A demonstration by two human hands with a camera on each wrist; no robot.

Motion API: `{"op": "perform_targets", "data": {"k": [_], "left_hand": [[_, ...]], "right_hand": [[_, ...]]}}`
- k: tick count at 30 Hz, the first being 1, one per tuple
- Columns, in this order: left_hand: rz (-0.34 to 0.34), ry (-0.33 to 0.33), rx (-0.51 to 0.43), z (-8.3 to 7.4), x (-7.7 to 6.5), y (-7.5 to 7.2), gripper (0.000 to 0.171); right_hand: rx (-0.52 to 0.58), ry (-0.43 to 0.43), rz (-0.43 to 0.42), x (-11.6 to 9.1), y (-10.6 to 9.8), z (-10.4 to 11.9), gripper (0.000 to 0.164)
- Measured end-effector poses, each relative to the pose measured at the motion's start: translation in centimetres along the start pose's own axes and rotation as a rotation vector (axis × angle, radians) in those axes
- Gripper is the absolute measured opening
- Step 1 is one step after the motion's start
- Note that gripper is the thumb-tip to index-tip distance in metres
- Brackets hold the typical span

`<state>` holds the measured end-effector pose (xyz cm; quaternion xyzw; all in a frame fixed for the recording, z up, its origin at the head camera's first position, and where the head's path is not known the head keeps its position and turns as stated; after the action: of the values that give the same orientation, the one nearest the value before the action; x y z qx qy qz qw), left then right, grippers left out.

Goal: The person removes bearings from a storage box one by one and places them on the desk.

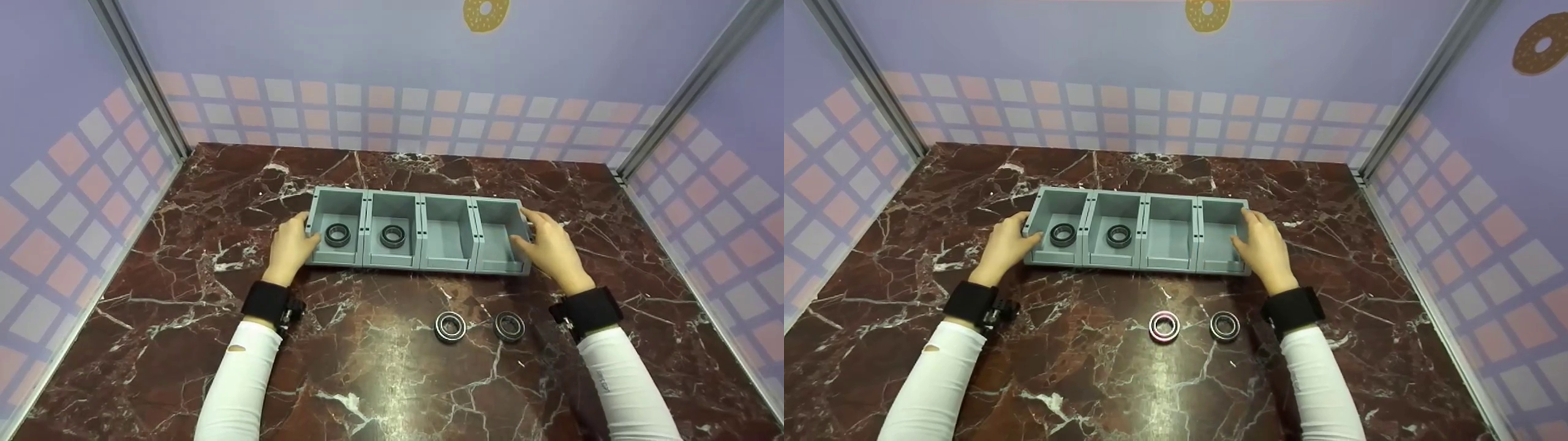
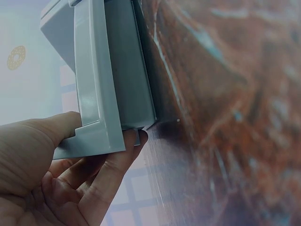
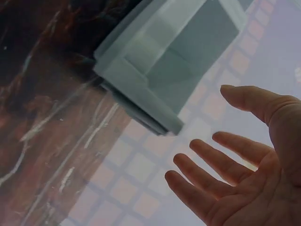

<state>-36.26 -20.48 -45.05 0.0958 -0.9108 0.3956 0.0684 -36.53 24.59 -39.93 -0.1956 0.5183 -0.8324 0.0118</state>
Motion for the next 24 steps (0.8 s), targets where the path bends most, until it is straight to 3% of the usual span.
{"op": "perform_targets", "data": {"k": [14,24], "left_hand": [[0.007,-0.013,0.003,0.0,0.1,0.1,0.05],[-0.009,-0.008,0.006,-0.1,0.1,0.0,0.048]], "right_hand": [[0.074,0.167,0.072,0.7,2.8,-3.9,0.066],[0.124,0.188,0.075,0.9,4.2,-5.3,0.062]]}}
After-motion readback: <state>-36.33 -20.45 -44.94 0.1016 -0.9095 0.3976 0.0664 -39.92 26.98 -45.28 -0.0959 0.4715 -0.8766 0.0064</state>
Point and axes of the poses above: each hand's wrist, its own x-axis towards the middle knuckle, its own y-axis out of the palm, z = x × y, the point moved 8 cm from there along x, towards the middle knuckle, and after that the axes turned 2 degrees about -x, right-handed, at the moved point
